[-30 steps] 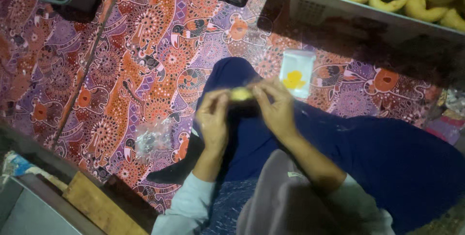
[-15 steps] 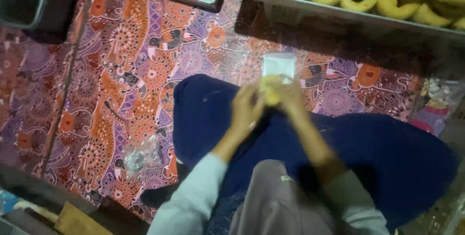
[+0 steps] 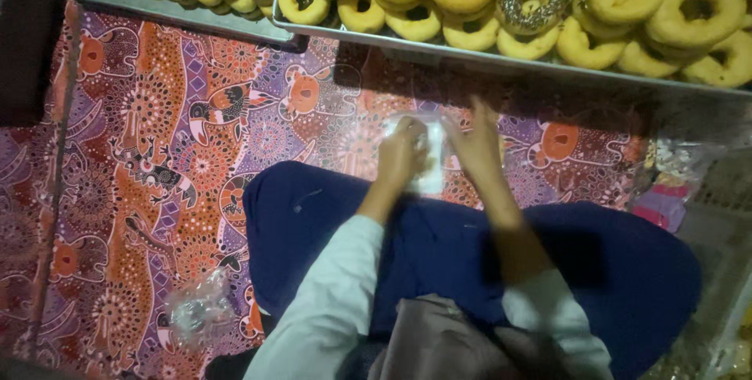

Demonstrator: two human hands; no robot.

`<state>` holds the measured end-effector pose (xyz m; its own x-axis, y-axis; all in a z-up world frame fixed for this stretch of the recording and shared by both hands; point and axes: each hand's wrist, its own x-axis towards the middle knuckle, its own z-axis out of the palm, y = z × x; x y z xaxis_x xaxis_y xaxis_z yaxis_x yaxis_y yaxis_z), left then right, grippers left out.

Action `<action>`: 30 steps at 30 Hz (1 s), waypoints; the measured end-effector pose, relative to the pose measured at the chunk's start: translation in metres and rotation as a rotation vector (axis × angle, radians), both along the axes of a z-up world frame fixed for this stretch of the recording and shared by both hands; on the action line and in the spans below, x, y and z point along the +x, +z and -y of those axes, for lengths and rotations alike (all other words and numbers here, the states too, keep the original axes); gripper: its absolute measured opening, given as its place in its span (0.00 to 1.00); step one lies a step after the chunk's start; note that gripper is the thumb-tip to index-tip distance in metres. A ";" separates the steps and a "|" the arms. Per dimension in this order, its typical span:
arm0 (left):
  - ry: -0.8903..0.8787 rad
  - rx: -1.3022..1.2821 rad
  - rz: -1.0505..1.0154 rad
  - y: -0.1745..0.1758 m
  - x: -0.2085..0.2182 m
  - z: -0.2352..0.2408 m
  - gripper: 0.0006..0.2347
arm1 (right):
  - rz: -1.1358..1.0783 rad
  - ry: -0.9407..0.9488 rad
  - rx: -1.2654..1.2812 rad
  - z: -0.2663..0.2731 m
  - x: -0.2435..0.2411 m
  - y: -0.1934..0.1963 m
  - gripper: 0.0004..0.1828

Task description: The person sits on a patterned floor mat and repeatedly picks donuts from a metal tray. They place each donut into a small clear plastic bag, seal it, and set the packaged donut aside. The person handles donuts one at a time throughout the clip.

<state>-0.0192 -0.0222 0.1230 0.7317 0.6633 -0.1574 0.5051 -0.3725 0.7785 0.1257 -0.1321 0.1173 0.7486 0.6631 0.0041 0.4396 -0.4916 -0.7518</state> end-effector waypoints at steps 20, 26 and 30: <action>0.497 -0.759 1.129 0.137 0.026 0.021 0.18 | 0.337 0.304 0.240 0.007 -0.029 0.158 0.26; 0.435 -1.227 1.355 0.090 0.066 -0.048 0.08 | 0.531 -0.009 0.068 -0.015 0.065 0.175 0.36; 0.555 -1.643 1.399 0.064 0.066 -0.059 0.07 | 0.705 0.006 -0.080 -0.032 0.105 0.190 0.40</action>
<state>0.0470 0.0370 0.1869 0.6826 0.6536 -0.3270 -0.6878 0.7257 0.0147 0.2309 -0.0997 0.3070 0.5819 0.6859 0.4369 0.8110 -0.5295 -0.2489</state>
